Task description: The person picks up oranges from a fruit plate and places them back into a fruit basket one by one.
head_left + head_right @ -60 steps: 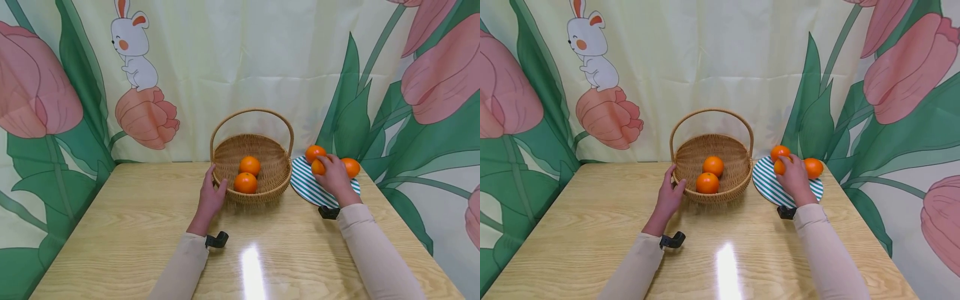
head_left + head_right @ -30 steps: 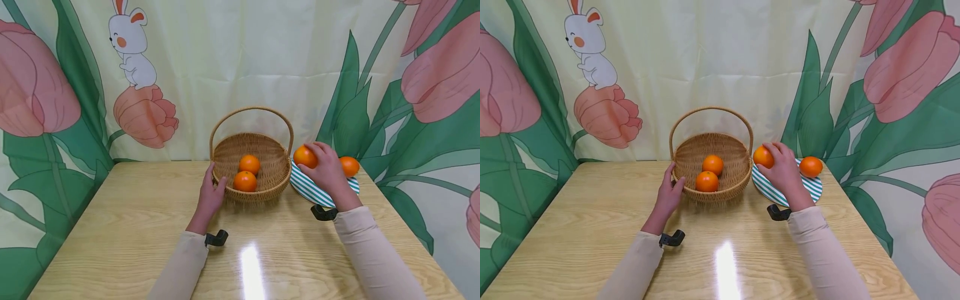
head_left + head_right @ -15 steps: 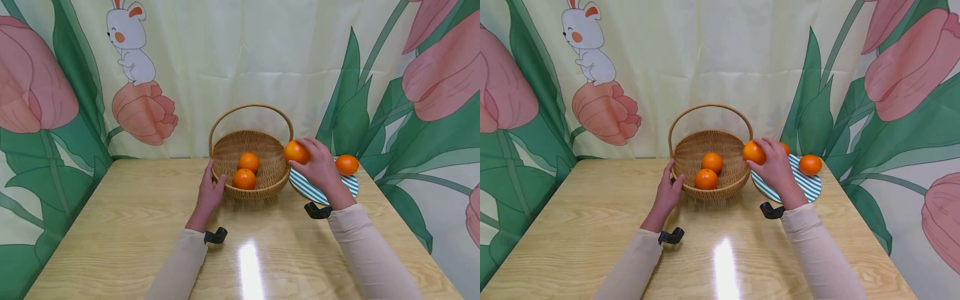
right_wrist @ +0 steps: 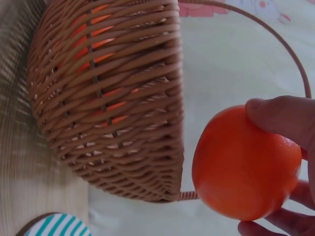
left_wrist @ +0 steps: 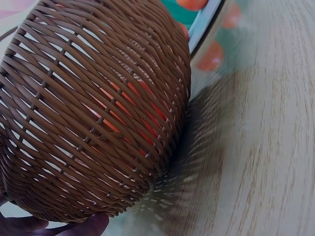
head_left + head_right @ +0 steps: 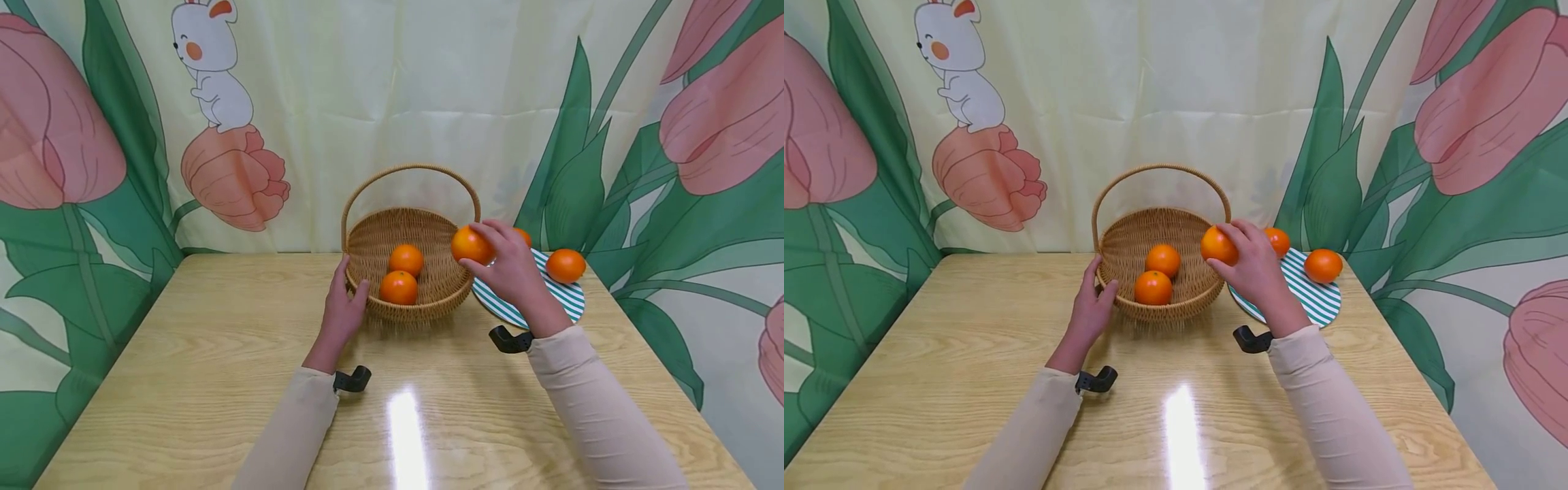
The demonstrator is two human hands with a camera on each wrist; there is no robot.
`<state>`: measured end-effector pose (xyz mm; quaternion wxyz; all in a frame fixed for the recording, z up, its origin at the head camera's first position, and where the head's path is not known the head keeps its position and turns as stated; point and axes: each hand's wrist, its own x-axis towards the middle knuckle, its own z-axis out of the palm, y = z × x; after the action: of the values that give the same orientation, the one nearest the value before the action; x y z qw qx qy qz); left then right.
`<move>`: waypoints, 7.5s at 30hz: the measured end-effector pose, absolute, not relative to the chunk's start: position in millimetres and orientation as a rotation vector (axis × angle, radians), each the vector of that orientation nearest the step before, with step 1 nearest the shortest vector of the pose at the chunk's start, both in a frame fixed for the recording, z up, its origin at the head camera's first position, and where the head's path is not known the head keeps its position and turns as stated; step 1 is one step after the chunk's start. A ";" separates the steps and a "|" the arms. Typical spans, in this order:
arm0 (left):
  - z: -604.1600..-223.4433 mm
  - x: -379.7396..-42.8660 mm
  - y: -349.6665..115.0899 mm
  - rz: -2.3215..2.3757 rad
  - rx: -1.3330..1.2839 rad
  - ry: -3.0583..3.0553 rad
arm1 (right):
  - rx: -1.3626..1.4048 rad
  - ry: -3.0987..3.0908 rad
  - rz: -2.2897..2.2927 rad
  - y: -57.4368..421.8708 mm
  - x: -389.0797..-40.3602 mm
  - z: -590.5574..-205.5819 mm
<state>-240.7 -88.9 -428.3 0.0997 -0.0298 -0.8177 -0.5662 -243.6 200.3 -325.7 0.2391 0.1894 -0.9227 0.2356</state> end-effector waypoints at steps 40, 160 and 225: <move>-427.7 -240.7 -87.2 -1.646 -0.080 -2.424 | 0.607 -2.706 0.646 180.5 -254.5 -345.2; -438.4 -239.6 -85.6 -1.675 -0.151 -2.411 | -0.334 -2.842 0.720 370.8 -312.4 -432.8; -431.5 -242.3 -90.1 -1.632 -0.137 -2.417 | 0.124 -2.632 0.789 277.8 -258.0 -370.0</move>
<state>-242.3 -90.1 -431.5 0.1109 -0.0466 -0.8227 -0.5555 -258.0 277.8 -370.0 0.1945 0.0443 -0.9387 0.2813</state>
